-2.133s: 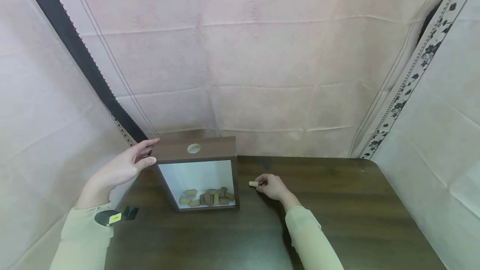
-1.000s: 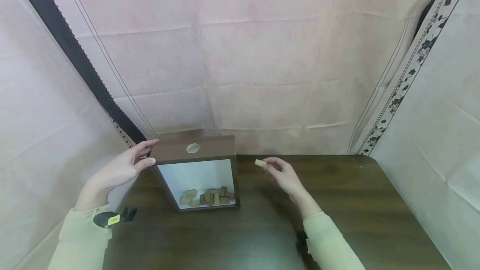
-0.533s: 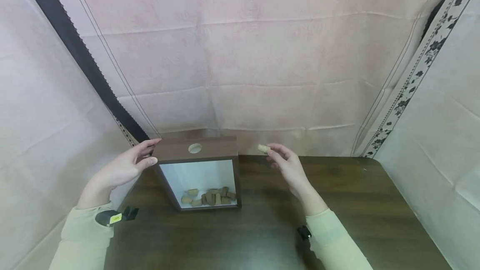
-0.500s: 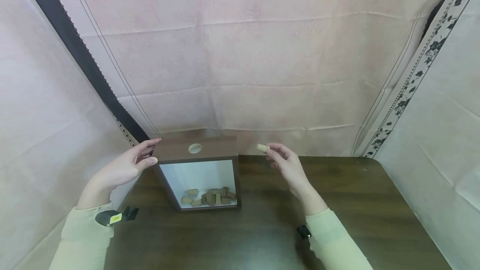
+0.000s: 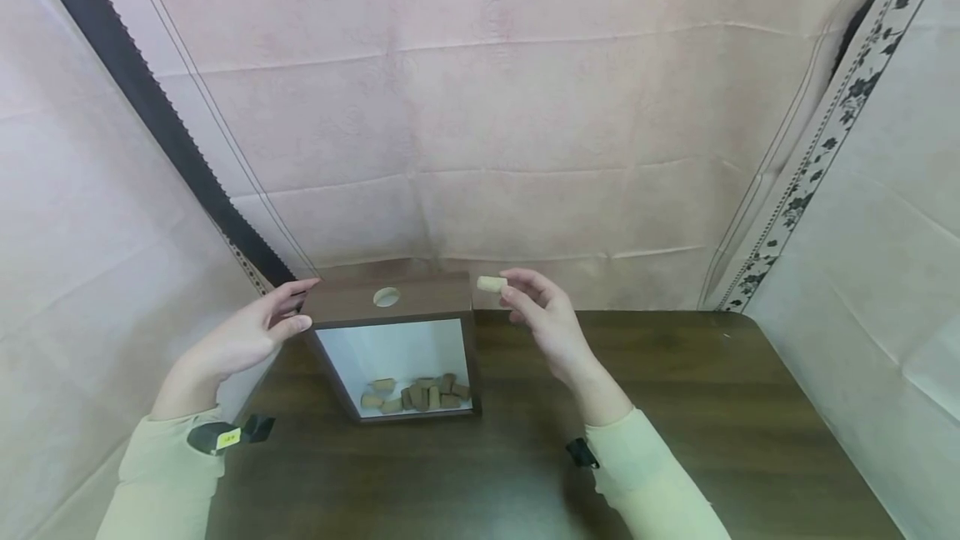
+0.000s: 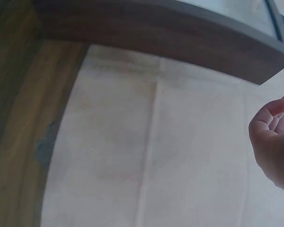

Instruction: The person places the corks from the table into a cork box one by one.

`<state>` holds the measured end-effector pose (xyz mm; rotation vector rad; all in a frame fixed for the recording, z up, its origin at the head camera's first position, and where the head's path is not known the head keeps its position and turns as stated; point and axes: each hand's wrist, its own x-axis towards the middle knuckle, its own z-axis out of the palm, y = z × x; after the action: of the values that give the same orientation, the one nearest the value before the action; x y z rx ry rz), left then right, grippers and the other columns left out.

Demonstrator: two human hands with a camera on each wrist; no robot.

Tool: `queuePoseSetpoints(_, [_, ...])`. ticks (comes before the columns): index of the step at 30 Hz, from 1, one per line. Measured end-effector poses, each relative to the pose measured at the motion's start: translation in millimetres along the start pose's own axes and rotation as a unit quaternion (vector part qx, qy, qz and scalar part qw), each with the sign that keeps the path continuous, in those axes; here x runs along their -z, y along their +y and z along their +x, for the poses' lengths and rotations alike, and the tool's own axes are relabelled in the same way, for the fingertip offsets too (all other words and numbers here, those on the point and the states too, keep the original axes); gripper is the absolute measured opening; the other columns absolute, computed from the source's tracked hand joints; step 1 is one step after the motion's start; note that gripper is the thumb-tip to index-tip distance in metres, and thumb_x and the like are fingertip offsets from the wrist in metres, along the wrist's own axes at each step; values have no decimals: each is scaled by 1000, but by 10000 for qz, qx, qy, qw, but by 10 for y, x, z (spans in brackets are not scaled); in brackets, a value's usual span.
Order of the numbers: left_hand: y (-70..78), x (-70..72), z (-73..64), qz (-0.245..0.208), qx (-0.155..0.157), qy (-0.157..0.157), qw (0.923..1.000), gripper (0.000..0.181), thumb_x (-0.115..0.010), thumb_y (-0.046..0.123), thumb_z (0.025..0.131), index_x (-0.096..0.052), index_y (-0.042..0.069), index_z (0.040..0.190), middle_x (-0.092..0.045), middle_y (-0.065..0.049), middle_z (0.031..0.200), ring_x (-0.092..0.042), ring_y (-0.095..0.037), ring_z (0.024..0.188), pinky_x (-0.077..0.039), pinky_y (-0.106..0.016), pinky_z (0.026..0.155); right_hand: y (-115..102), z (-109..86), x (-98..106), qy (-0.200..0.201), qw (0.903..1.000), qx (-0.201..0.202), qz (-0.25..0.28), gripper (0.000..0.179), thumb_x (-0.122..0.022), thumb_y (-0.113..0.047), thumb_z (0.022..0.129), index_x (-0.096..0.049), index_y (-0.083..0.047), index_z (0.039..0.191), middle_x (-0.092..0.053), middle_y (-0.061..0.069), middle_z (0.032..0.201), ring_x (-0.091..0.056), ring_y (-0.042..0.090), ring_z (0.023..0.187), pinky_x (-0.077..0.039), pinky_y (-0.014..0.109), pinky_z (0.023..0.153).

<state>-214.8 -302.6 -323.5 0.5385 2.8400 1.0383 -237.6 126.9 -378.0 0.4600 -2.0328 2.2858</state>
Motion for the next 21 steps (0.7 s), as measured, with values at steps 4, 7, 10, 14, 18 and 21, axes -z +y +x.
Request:
queuePoseSetpoints(4, [10, 1, -6, 19, 7, 14, 10000, 71, -59, 27, 112, -24, 1, 168, -29, -32, 169, -34, -55, 151, -33, -73, 116, -109, 49, -176, -60, 9997, 198, 140, 30, -64, -17, 109, -64, -2, 135, -69, 2, 118, -66, 21, 107, -57, 32, 90])
queuePoseSetpoints(7, [21, -4, -12, 7, 10, 21, 10000, 71, -59, 27, 112, -24, 1, 168, -29, -32, 169, -33, -55, 151, -33, -72, 117, -192, 83, -327, -180, 9992, 361, 46, 29, -65, -17, 109, -66, -3, 134, -69, 7, 119, -67, 24, 108, -58, 33, 91])
queuePoseSetpoints(10, [27, -8, -17, -22, 6, 19, 10000, 70, -58, 26, 112, -24, 1, 168, -28, -32, 169, -33, -55, 151, -33, -72, 117, -257, 113, -480, -398, 9976, 548, -152, 29, -66, -16, 108, -68, -3, 134, -69, 14, 120, -66, 28, 108, -59, 33, 89])
queuePoseSetpoints(14, [21, -14, -15, -45, 9, 23, 10000, 69, -58, 25, 113, -25, 2, 168, -27, -31, 170, -32, -55, 152, -33, -72, 117, -303, 150, -664, -665, 9946, 736, -320, 29, -69, -12, 106, -68, -2, 133, -68, 16, 120, -67, 29, 104, -61, 33, 88])
queuePoseSetpoints(18, [-3, -12, -8, -26, -11, 24, 10000, 70, -59, 25, 112, -24, 2, 168, -27, -31, 170, -33, -55, 151, -33, -72, 116, -335, 206, -808, -788, 9916, 875, -536, 29, -72, -13, 104, -70, -4, 132, -70, 11, 118, -69, 32, 103, -62, 37, 89])
queuePoseSetpoints(21, [-11, -12, -5, -42, -3, 19, 10000, 70, -59, 25, 112, -24, 2, 168, -27, -31, 170, -32, -55, 151, -33, -73, 116, -364, 256, -899, -863, 9867, 1008, -935, 28, -74, -20, 103, -73, -12, 129, -72, 5, 116, -70, 31, 102, -62, 41, 86])
